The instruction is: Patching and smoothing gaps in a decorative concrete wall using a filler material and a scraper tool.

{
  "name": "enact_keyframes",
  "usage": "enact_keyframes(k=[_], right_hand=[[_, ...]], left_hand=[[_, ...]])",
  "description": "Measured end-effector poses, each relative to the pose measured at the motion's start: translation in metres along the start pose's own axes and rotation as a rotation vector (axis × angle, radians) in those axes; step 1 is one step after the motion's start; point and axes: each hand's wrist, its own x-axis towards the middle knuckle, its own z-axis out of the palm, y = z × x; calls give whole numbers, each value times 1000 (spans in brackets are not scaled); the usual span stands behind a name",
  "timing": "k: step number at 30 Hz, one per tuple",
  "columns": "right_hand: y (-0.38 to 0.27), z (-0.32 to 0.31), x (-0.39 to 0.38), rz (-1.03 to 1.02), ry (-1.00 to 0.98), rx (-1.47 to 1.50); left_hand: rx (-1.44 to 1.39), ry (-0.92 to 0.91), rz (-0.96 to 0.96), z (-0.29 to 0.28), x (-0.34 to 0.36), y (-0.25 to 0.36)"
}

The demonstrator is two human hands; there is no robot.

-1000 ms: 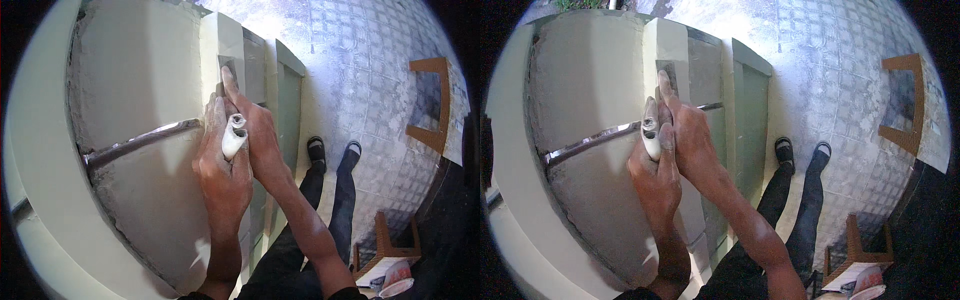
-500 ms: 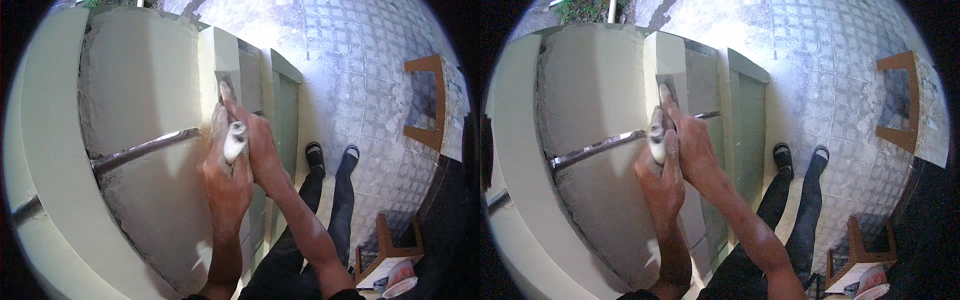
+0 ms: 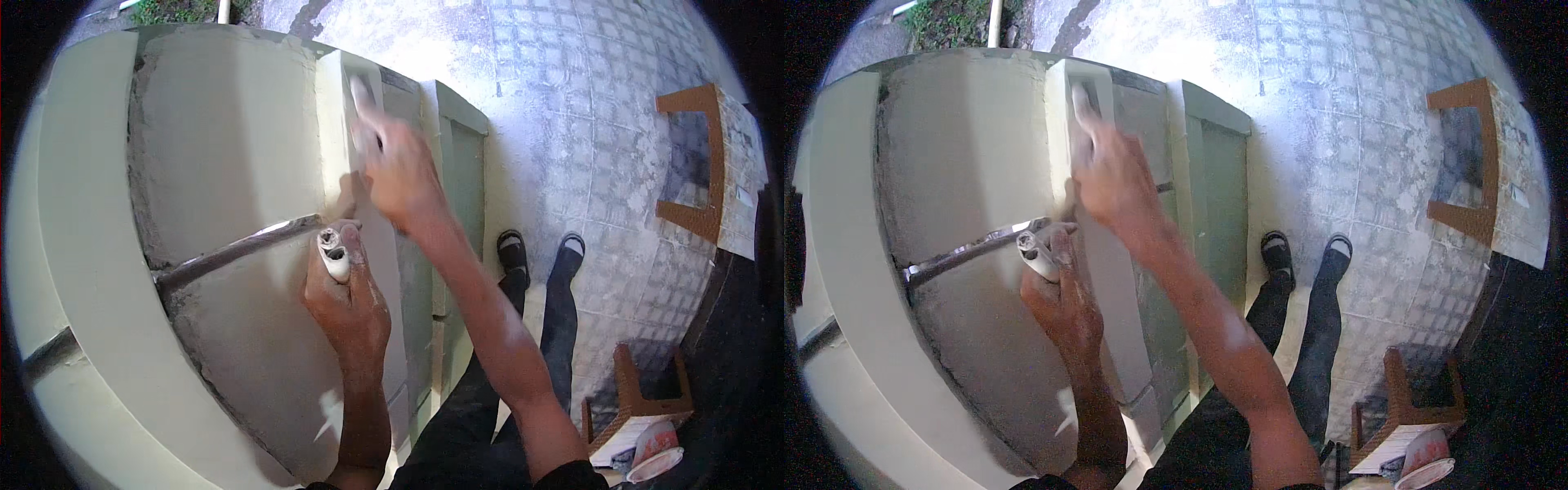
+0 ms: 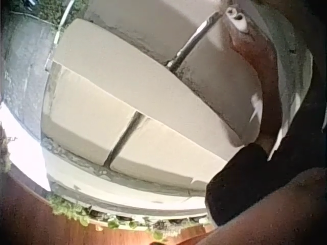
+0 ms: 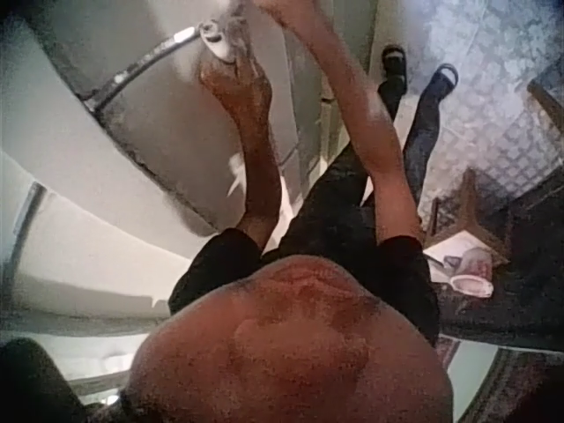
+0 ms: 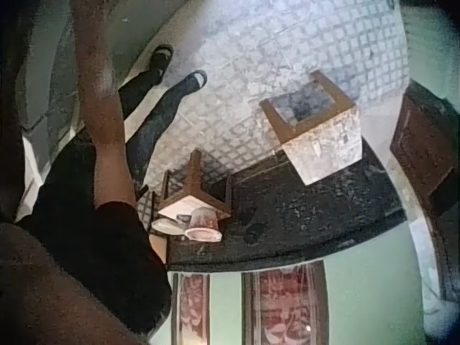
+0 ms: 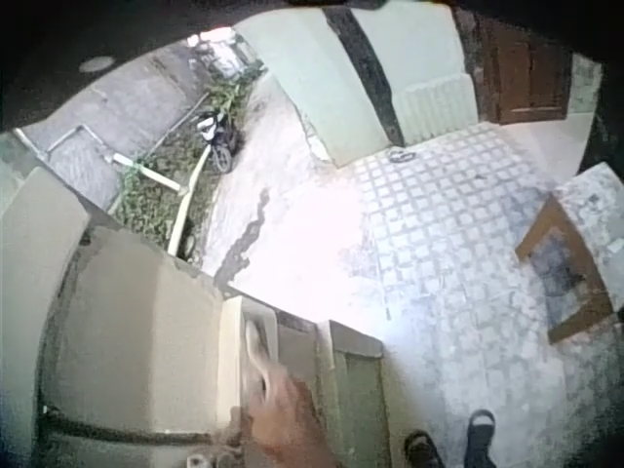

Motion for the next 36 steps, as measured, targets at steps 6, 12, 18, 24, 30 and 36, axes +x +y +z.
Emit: enact_keyframes(k=[6,12,18,24,30,36], right_hand=[[-7,5,16,-9,30,-32],[-6,-37,-15,241,-21,480],[21,-54,-111,202,223,46],[26,-59,-115,376,-24,477],[-20,-64,-114,79,58,238],[-34,-49,-83,-22,193,289]], left_hand=[[-89,34,-92,-9,-4,5],[-214,-78,-187,-7,-6,-8],[-536,-598,-256,29,-32,-26],[-430,-665,-469,36,-38,-11],[-106,-309,149,19,-12,9],[202,-56,443,-7,1,-9]])
